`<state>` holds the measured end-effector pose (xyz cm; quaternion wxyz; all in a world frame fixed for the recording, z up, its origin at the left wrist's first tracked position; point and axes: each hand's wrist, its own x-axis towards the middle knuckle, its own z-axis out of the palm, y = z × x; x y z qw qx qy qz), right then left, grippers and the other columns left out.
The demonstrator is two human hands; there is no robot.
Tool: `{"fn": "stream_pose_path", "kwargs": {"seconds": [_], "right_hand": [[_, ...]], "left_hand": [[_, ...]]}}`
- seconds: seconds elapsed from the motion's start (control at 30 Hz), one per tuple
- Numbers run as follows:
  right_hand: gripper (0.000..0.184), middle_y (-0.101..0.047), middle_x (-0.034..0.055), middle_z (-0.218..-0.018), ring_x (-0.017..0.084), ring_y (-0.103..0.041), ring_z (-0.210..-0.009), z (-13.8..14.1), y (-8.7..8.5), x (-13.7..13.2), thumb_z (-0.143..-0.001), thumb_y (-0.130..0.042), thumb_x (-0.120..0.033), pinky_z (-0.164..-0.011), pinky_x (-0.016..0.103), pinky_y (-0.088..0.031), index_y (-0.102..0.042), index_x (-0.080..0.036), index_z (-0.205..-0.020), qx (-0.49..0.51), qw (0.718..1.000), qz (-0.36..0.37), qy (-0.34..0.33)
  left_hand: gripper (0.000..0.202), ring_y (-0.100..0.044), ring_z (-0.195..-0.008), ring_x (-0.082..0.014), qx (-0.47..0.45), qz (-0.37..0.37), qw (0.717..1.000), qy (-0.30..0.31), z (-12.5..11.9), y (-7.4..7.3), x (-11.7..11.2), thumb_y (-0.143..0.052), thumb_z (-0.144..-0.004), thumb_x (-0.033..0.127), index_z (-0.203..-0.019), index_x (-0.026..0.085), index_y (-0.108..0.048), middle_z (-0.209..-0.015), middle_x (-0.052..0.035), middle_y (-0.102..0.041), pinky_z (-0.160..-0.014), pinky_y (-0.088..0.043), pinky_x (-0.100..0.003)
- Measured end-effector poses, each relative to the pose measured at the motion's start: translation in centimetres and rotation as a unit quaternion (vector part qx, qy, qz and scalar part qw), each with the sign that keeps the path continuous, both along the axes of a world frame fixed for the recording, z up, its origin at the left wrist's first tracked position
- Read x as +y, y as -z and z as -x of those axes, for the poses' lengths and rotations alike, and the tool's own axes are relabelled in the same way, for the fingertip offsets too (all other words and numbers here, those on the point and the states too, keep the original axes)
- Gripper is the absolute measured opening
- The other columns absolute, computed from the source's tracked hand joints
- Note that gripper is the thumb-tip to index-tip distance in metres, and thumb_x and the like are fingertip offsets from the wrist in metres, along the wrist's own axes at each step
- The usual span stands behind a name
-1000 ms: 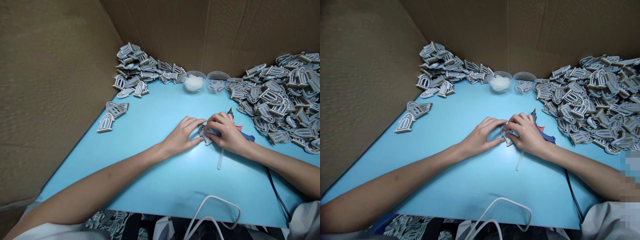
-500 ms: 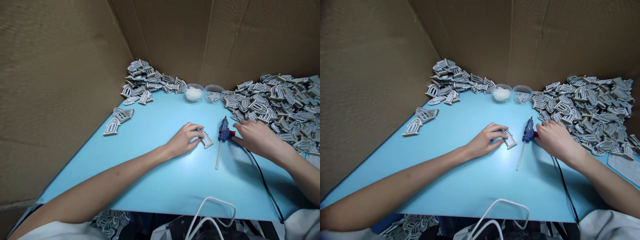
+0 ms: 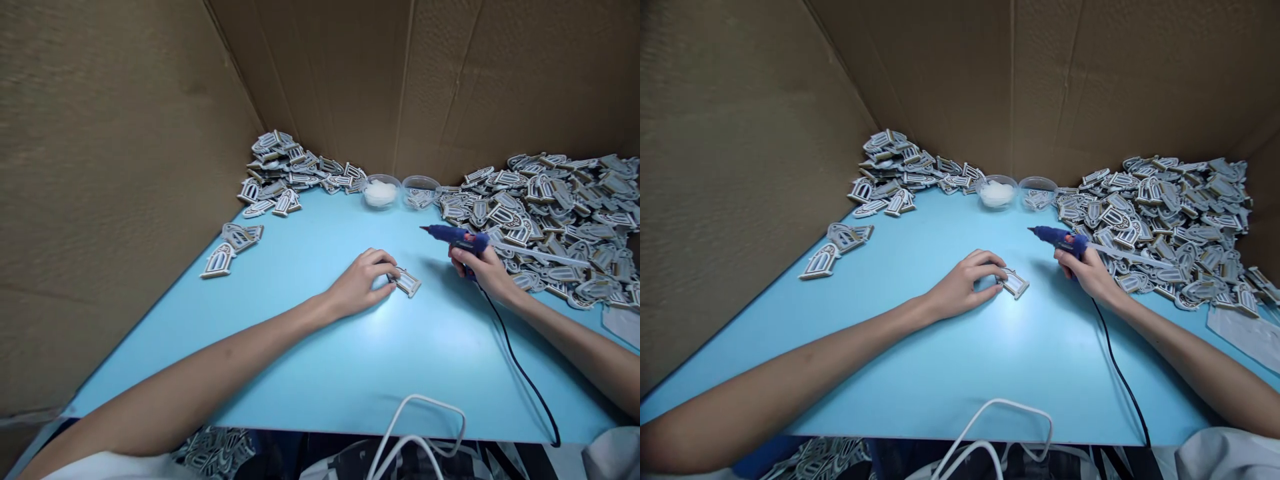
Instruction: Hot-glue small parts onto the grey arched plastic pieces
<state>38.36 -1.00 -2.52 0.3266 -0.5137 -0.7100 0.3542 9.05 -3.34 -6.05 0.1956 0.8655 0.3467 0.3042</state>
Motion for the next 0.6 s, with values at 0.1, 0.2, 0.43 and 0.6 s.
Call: {"fn": "stream_pose_path", "kwargs": {"seconds": [0.1, 0.2, 0.43, 0.6], "right_hand": [[0.034, -0.068, 0.0046, -0.078, 0.021, -0.058, -0.068, 0.0, 1.3, -0.4, -0.087, -0.063, -0.055, -0.067, 0.034, -0.048, -0.067, -0.022, -0.084, 0.148, 0.989, 0.009, 0.000], [0.033, -0.073, 0.0067, -0.082, 0.023, -0.062, -0.076, -0.3, 2.2, -0.8, -0.082, -0.070, -0.053, -0.072, 0.035, -0.051, -0.071, -0.020, -0.078, 0.125, 0.991, 0.045, -0.022], [0.047, -0.063, 0.0047, -0.071, 0.019, -0.053, -0.065, -0.5, 1.8, -0.8, -0.090, -0.064, -0.063, -0.057, 0.031, -0.041, -0.075, -0.019, -0.077, -0.013, 0.984, 0.119, -0.132], [0.051, -0.061, 0.0050, -0.078, 0.020, -0.055, -0.071, 0.0, 1.3, -1.0, -0.093, -0.061, -0.065, -0.059, 0.029, -0.045, -0.076, -0.018, -0.078, -0.038, 0.982, 0.092, -0.161]], "left_hand": [[0.017, -0.063, -0.106, -0.0221, -0.009, 0.019, 1.000, -0.011, 0.0, -0.1, 0.0, -0.066, -0.092, 0.024, -0.108, 0.019, -0.072, -0.112, -0.0077, -0.071, -0.101, -0.053, -0.042], [0.028, -0.064, -0.102, -0.0216, -0.013, 0.050, 0.998, -0.036, 0.1, -0.1, 0.1, -0.073, -0.087, 0.026, -0.112, 0.018, -0.067, -0.108, -0.0057, -0.072, -0.100, -0.053, -0.041], [0.035, -0.060, -0.107, -0.0235, 0.025, 0.069, 0.997, -0.028, 0.3, -0.1, 0.3, -0.076, -0.090, 0.035, -0.121, 0.020, -0.071, -0.112, -0.0071, -0.069, -0.101, -0.050, -0.042], [0.033, -0.059, -0.106, -0.0230, 0.019, 0.066, 0.997, -0.020, 0.2, -0.2, 0.3, -0.077, -0.091, 0.036, -0.119, 0.019, -0.072, -0.111, -0.0074, -0.069, -0.100, -0.049, -0.041]]}}
